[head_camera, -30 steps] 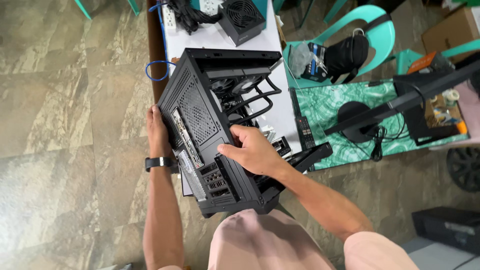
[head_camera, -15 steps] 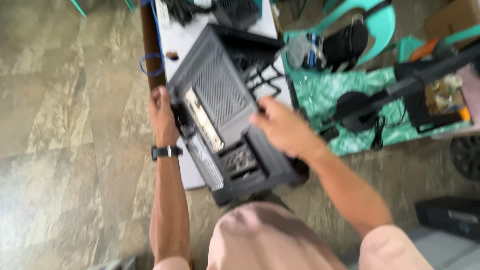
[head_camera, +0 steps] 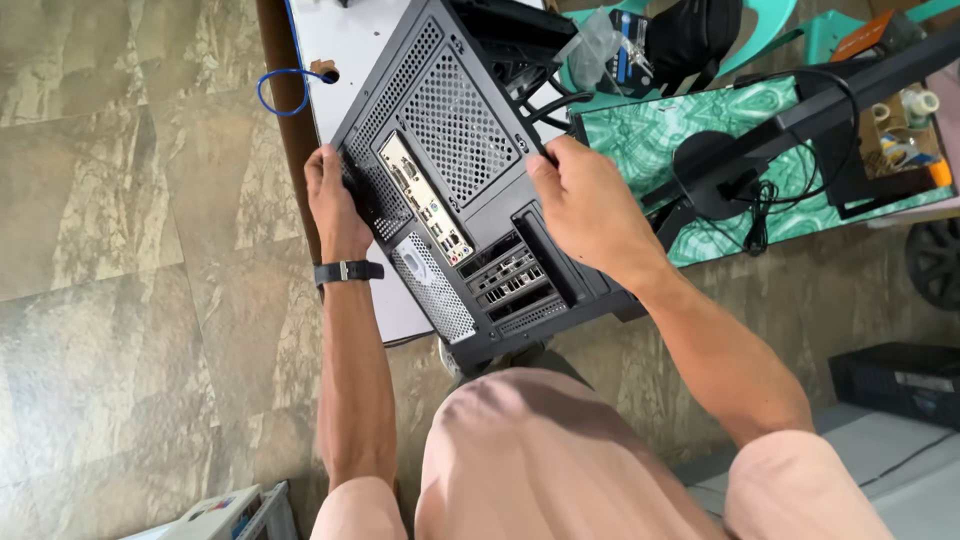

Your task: The person flips a monitor face-down on the workbench, attaches its round base stand to the back, and arranges the power and video cables. They then move to an open computer case and plug cables into the ports on the rear panel.

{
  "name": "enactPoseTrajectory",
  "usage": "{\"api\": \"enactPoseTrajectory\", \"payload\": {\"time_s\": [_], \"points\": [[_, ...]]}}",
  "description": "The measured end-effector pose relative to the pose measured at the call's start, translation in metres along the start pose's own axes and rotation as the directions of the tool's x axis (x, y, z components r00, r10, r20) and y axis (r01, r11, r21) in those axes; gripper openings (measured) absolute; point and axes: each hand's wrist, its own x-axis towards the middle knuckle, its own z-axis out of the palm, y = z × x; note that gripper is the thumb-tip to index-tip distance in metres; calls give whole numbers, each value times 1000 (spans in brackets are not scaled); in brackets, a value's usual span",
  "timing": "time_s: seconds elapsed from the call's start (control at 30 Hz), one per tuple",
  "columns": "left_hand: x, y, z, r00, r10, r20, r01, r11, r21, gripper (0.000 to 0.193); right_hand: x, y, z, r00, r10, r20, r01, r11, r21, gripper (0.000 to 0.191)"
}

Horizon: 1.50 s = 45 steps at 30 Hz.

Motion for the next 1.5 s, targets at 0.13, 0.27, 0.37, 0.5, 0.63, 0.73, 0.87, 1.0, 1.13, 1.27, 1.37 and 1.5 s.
{"api": "enactPoseTrajectory", "payload": {"time_s": [0.13, 0.27, 0.37, 0.5, 0.63, 0.73, 0.87, 1.0, 1.13, 1.27, 1.37, 1.5], "points": [[0, 13, 5, 987, 163, -11, -163, 987, -6, 30, -4, 4, -7, 992, -83, -96, 90, 993, 70, 31], [4, 55, 16, 949, 313, 47, -315, 948, 39, 31, -6, 11, -12, 951, -225, -211, 241, 969, 53, 30], [4, 89, 29, 896, 431, 102, -440, 894, 88, 31, -3, 17, -11, 939, -209, -272, 244, 965, 99, 30], [-7, 121, 47, 837, 517, 178, -540, 832, 123, 30, 1, 30, -7, 938, -148, -313, 213, 959, 185, 32], [-13, 143, 70, 805, 551, 218, -593, 752, 290, 33, 10, 48, -6, 918, -155, -365, 265, 925, 273, 35], [-11, 152, 89, 821, 526, 220, -570, 757, 319, 34, 16, 60, -3, 914, -106, -391, 242, 917, 318, 36], [-7, 157, 110, 683, 653, 327, -704, 472, 530, 31, 24, 78, 0, 895, -73, -440, 231, 920, 317, 36], [-9, 155, 133, 623, 675, 395, -649, 164, 743, 32, 29, 110, 4, 895, -15, -446, 191, 917, 351, 37], [-22, 146, 161, 549, 649, 527, -741, 85, 666, 26, 33, 149, 15, 870, 18, -493, 212, 889, 407, 39], [-25, 148, 182, 521, 632, 574, -761, 38, 648, 27, 34, 171, 39, 860, 82, -504, 241, 805, 542, 37], [-27, 151, 185, 557, 584, 591, -725, -6, 689, 25, 34, 174, 46, 857, 119, -501, 168, 855, 490, 40], [-32, 140, 196, 447, 618, 646, -613, -314, 725, 35, 49, 165, 42, 866, 93, -492, 211, 824, 526, 35]]}}
